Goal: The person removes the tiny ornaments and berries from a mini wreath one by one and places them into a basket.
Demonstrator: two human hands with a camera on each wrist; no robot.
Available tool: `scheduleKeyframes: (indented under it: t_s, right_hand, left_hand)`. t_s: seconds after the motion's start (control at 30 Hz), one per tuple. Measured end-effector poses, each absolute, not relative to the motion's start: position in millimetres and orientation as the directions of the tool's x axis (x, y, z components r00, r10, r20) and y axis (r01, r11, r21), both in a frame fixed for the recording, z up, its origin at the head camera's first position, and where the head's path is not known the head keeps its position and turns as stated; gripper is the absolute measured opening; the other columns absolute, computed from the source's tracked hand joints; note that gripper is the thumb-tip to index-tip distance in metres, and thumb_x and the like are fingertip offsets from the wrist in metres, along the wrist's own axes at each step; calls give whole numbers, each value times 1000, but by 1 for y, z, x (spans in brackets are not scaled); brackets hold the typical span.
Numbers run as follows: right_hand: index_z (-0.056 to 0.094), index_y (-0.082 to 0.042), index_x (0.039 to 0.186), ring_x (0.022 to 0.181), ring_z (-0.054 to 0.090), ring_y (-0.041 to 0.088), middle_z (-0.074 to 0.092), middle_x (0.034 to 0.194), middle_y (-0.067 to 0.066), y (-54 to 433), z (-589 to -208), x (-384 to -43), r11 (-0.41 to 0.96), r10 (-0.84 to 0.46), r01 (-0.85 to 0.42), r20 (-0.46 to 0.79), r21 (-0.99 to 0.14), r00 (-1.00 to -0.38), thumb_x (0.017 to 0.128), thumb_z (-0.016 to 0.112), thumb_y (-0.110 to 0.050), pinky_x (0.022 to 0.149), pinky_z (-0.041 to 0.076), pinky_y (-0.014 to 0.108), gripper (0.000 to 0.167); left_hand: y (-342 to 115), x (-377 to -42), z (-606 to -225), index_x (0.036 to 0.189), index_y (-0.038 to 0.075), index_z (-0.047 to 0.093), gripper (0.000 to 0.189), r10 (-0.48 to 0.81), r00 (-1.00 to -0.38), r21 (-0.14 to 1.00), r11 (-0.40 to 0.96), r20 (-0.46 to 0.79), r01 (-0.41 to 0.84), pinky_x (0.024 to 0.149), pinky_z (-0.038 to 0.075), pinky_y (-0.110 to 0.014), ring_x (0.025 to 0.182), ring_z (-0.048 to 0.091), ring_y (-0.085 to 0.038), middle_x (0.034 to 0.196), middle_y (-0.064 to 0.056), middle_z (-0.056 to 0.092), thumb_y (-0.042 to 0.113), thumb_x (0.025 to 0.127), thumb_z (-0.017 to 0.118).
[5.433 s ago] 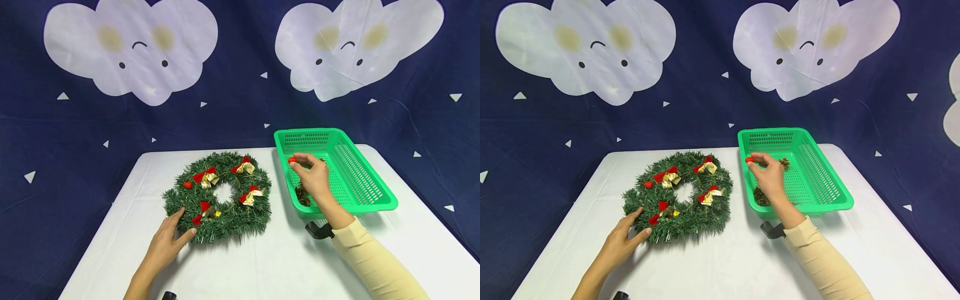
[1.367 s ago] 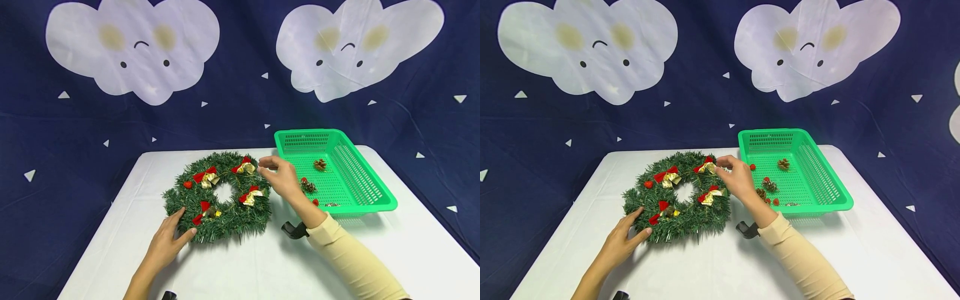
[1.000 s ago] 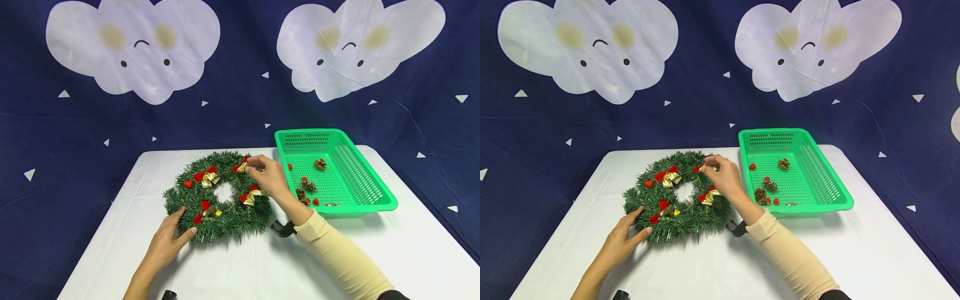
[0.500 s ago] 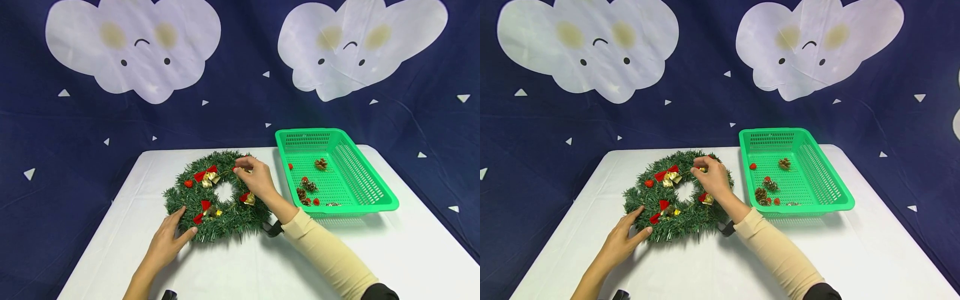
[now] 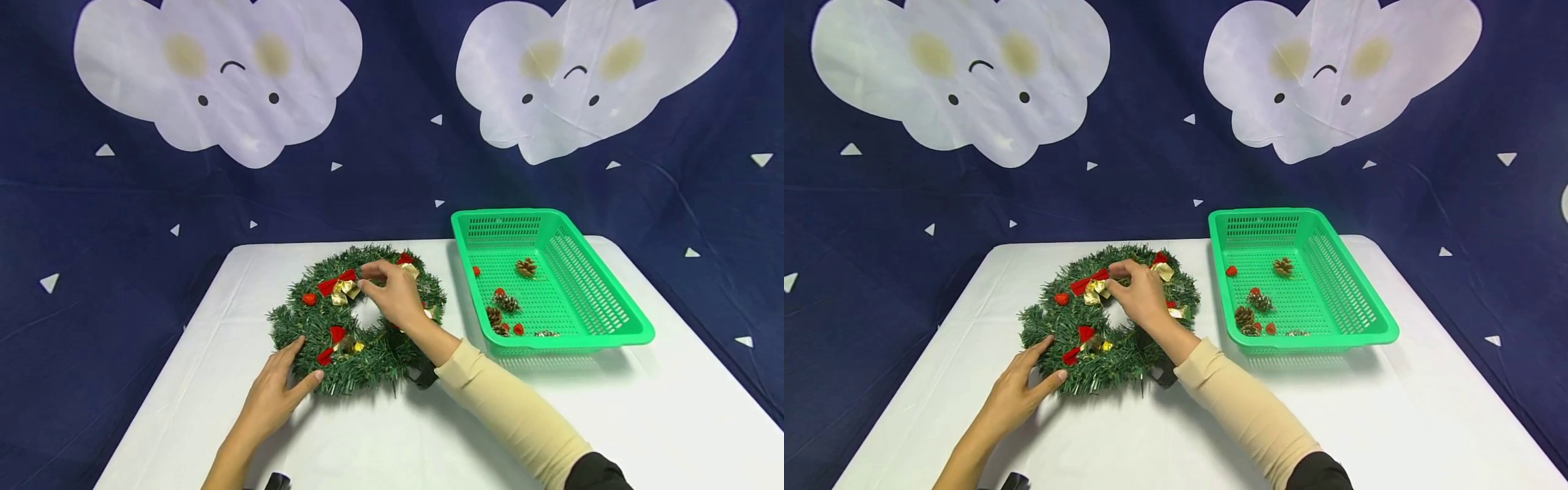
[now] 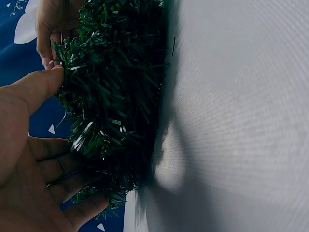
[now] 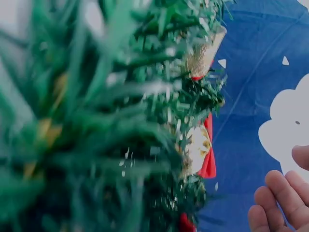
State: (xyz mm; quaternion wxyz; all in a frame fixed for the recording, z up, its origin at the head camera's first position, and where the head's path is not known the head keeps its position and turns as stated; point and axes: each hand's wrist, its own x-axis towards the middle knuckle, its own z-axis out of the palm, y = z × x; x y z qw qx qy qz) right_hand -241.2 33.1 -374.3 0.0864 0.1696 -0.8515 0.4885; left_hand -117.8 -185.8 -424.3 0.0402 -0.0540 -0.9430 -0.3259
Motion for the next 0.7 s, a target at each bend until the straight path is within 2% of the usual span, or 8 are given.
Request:
scheduleKeyframes:
  t_s: [0.17,0.47,0.7]
  right_hand:
    - [64,-14,116,103,63,22,69,112,3,18,-374,-241,471,-221,-387,318,-793,-922,89,65,-24,86,52,40,29]
    - [64,-19,116,100,64,16,69,112,0,-2,-374,-244,497,-249,-405,321,-767,-914,90,64,-28,80,54,32,27]
    - [64,-21,117,101,63,19,69,113,0,-14,-374,-246,521,-270,-400,299,-754,-915,90,64,-27,82,54,34,27]
  left_hand:
    - [-186,-117,-424,148,10,32,78,73,-992,608,784,107,123,102,33,-67,135,35,-44,147,-22,38,52,88,59]
    - [-186,-117,-423,148,11,32,78,71,-992,613,781,101,119,102,32,-66,136,34,-43,148,-21,38,51,87,60]
    - [-186,-116,-424,148,10,32,78,73,-992,616,779,101,120,102,32,-66,136,33,-44,148,-21,38,50,88,60]
